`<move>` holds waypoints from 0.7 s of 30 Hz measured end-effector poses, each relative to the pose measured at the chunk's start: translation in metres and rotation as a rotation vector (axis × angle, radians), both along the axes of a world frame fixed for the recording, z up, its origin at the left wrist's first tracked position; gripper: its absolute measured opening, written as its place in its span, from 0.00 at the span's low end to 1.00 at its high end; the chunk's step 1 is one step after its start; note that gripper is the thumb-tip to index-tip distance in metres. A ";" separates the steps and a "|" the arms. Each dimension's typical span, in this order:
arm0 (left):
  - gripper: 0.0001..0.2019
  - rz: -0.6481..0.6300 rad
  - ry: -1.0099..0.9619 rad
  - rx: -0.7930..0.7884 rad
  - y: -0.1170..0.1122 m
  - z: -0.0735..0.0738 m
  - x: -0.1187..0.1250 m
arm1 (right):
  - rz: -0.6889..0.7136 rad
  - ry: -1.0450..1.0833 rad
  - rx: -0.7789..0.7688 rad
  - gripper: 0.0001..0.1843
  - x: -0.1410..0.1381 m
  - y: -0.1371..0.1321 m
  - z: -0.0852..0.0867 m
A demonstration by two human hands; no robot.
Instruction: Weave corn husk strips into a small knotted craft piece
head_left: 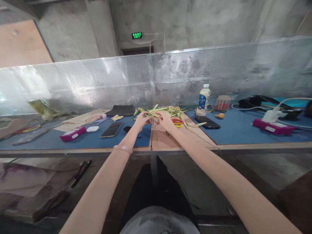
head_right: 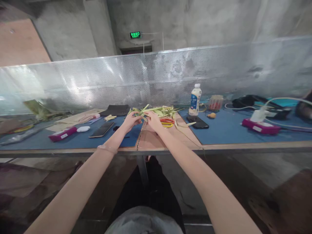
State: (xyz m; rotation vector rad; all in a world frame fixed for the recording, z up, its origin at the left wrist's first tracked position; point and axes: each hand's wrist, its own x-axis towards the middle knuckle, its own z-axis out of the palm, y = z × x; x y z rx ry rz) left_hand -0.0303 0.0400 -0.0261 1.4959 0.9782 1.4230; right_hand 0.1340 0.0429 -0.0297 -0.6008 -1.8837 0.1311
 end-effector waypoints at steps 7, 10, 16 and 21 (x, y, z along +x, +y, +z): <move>0.13 0.030 -0.043 -0.006 -0.002 0.003 0.001 | 0.031 -0.104 -0.076 0.11 0.000 0.006 -0.007; 0.13 0.030 -0.060 -0.002 -0.002 0.004 0.001 | 0.066 -0.176 -0.100 0.11 0.000 0.006 -0.008; 0.13 0.014 -0.049 -0.015 -0.001 0.004 0.001 | 0.078 -0.232 -0.105 0.12 -0.001 0.002 -0.007; 0.14 -0.011 -0.004 -0.021 -0.003 0.005 0.001 | 0.041 -0.252 -0.081 0.12 0.000 0.000 -0.005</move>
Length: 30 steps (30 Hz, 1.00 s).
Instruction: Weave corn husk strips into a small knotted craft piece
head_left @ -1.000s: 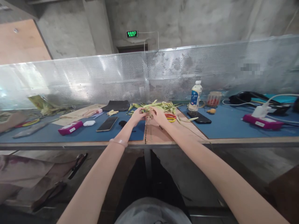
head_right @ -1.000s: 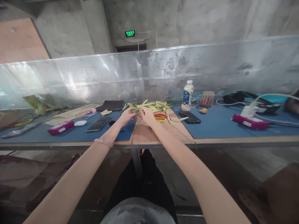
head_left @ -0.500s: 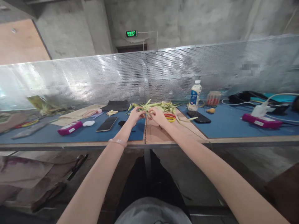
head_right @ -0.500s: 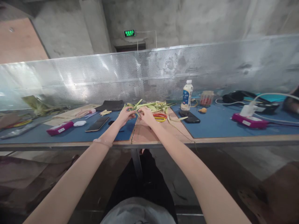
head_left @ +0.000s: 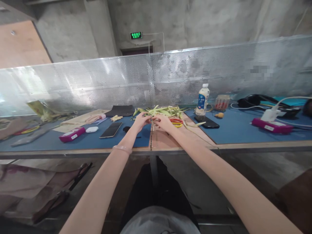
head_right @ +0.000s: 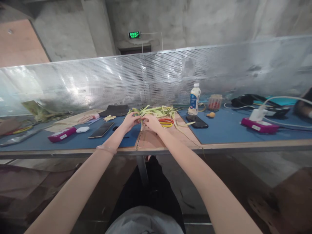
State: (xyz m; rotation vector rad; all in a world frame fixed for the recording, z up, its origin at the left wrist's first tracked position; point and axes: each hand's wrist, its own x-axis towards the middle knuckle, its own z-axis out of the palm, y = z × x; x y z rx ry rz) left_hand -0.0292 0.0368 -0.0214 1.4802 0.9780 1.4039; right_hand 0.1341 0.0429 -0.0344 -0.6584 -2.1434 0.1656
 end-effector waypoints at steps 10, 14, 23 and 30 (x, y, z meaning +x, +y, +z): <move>0.12 -0.119 0.096 0.041 -0.007 -0.002 0.002 | -0.158 0.111 0.088 0.11 0.001 -0.010 0.011; 0.12 -0.145 0.102 0.058 -0.009 -0.001 0.003 | -0.203 0.145 0.079 0.11 0.002 -0.009 0.011; 0.12 -0.166 0.110 0.071 -0.009 0.000 0.002 | -0.208 0.148 -0.014 0.11 0.002 -0.007 0.010; 0.12 -0.186 0.125 0.058 -0.012 0.001 0.004 | -0.168 0.165 -0.119 0.12 0.003 -0.005 0.008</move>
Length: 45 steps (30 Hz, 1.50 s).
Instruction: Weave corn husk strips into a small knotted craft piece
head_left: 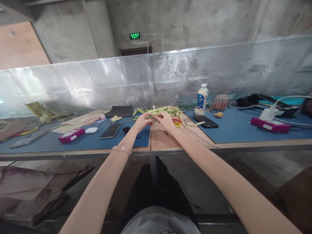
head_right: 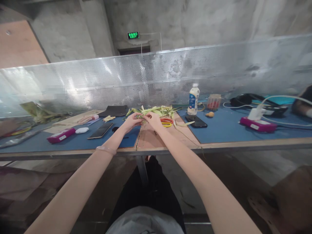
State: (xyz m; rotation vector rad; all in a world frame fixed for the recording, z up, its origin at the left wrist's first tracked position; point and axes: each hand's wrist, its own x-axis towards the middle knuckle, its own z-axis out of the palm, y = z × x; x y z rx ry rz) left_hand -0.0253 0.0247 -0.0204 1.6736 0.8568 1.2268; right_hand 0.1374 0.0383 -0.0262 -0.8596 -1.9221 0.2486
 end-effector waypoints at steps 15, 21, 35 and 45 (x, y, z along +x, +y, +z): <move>0.11 -0.041 0.012 0.025 -0.002 0.001 0.002 | 0.088 0.057 -0.176 0.12 -0.002 0.003 -0.004; 0.11 -0.049 0.016 -0.001 -0.004 0.002 0.001 | 0.029 0.129 -0.119 0.13 -0.002 0.000 -0.003; 0.11 -0.088 -0.003 -0.058 -0.003 0.001 0.002 | -0.169 0.200 0.253 0.16 0.001 -0.007 0.000; 0.10 -0.136 0.052 -0.080 -0.004 0.001 0.003 | -0.120 0.121 0.234 0.14 0.001 -0.008 -0.001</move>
